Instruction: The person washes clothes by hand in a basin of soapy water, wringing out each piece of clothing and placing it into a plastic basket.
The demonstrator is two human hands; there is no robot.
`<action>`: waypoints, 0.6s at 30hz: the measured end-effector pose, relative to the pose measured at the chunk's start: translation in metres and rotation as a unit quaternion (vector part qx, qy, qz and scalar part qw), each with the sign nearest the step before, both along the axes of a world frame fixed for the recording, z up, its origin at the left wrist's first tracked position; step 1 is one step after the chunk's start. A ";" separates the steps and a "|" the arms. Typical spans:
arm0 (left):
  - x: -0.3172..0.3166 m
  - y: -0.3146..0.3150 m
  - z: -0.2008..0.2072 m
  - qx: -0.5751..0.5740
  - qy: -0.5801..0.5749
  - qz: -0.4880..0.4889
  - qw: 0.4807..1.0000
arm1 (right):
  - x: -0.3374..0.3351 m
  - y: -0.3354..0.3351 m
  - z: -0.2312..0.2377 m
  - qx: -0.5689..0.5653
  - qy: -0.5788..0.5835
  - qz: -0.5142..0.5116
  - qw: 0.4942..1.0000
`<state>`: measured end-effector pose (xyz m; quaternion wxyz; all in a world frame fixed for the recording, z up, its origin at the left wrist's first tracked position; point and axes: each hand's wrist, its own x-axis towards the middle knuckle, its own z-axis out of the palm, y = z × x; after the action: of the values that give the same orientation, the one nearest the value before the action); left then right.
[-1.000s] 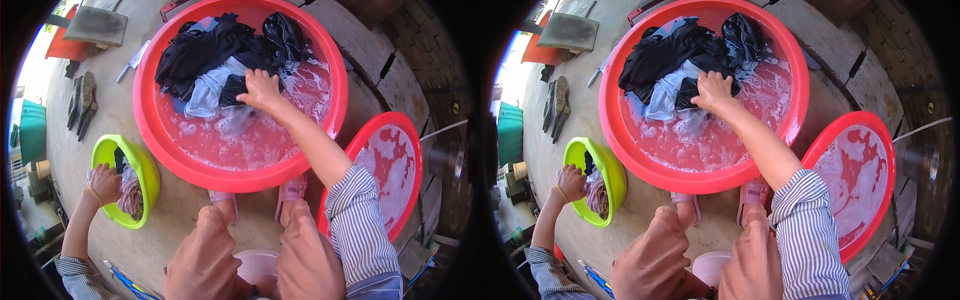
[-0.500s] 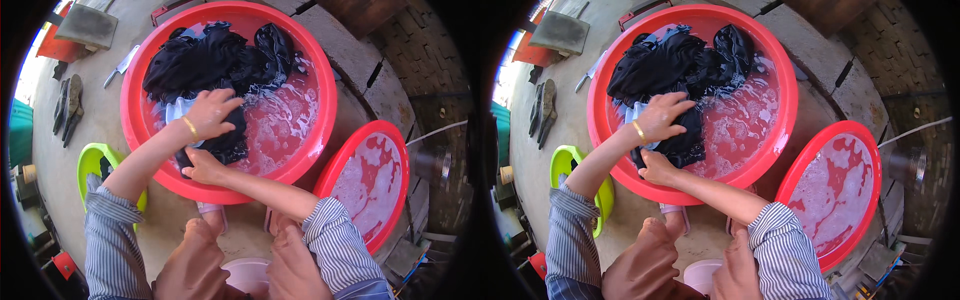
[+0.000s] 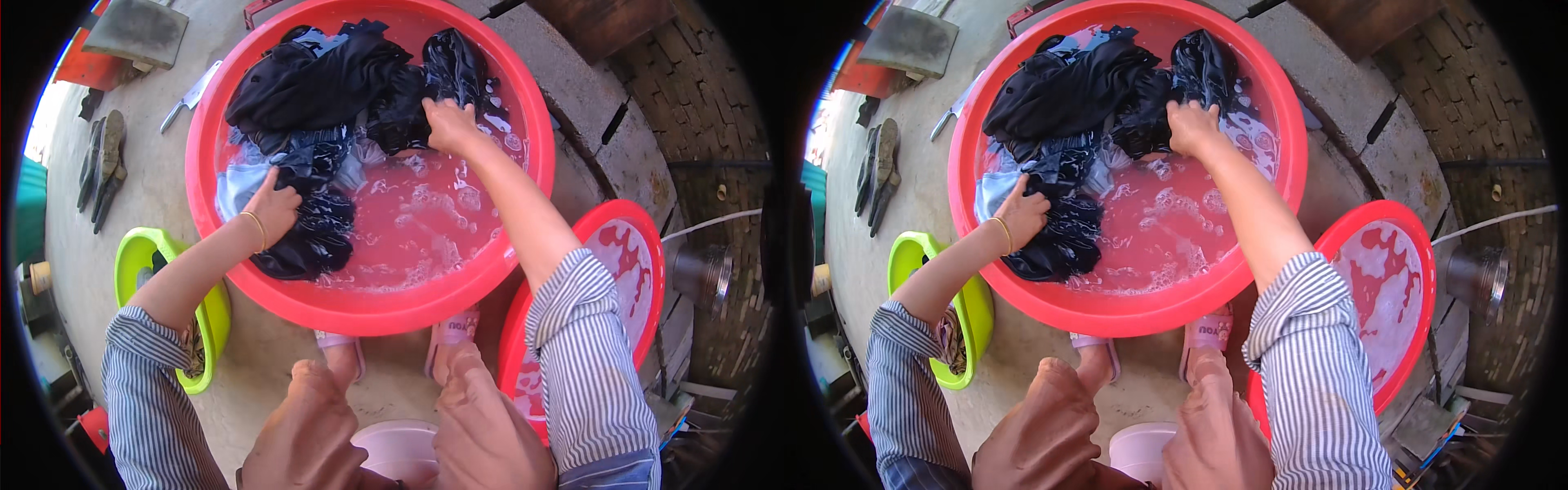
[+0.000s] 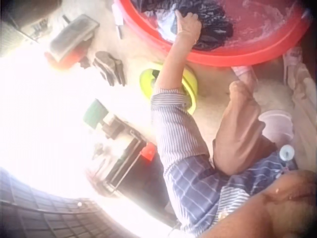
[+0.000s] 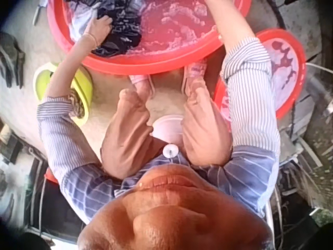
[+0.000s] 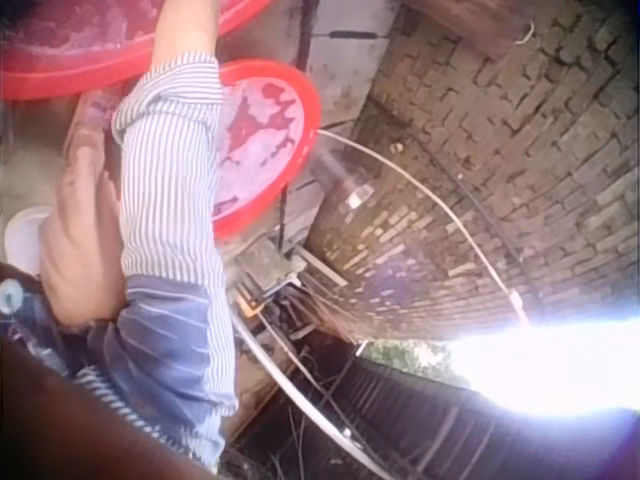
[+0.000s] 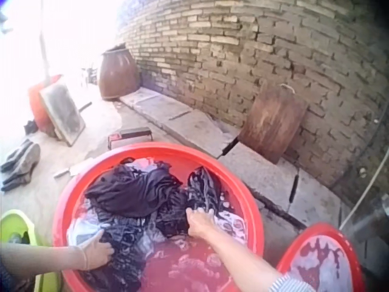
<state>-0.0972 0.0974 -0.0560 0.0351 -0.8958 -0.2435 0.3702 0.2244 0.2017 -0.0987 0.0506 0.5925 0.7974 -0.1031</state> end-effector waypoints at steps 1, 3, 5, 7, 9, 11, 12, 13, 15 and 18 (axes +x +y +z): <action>-0.007 0.004 0.005 0.014 0.020 0.020 1.000 | -0.001 -0.003 -0.005 0.009 0.009 -0.002 1.000; -0.023 0.013 0.004 0.030 0.056 0.060 0.996 | -0.009 -0.019 -0.015 0.054 0.047 -0.011 0.997; -0.022 0.019 0.015 0.003 0.089 0.150 0.985 | -0.023 -0.048 -0.001 0.058 0.117 -0.002 0.991; 0.002 0.019 0.038 -0.013 0.073 0.190 0.979 | -0.035 -0.084 0.020 0.100 0.184 0.016 0.978; 0.037 0.019 0.048 -0.123 -0.313 0.412 0.847 | -0.047 -0.119 0.042 0.065 0.236 0.035 0.969; 0.052 0.009 0.017 -0.157 -0.475 0.447 0.742 | -0.064 -0.144 0.050 -0.039 0.256 0.103 0.960; 0.066 0.005 0.010 -0.183 -0.499 0.477 0.700 | -0.058 -0.150 0.047 -0.097 0.289 0.140 0.942; 0.070 -0.002 0.002 -0.146 -0.495 0.458 0.723 | -0.053 -0.149 0.050 -0.096 0.347 0.117 0.926; 0.072 -0.015 -0.013 -0.120 -0.443 0.455 0.763 | -0.033 -0.130 0.043 -0.014 0.400 0.043 0.916; 0.086 -0.032 -0.043 -0.063 -0.341 0.459 0.818 | 0.013 -0.097 0.007 0.091 0.296 -0.113 0.944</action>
<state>-0.0107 0.0652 -0.0986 -0.2811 -0.7494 -0.5988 0.0292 0.2376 0.1051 -0.0912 -0.2540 0.6233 0.7104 -0.2060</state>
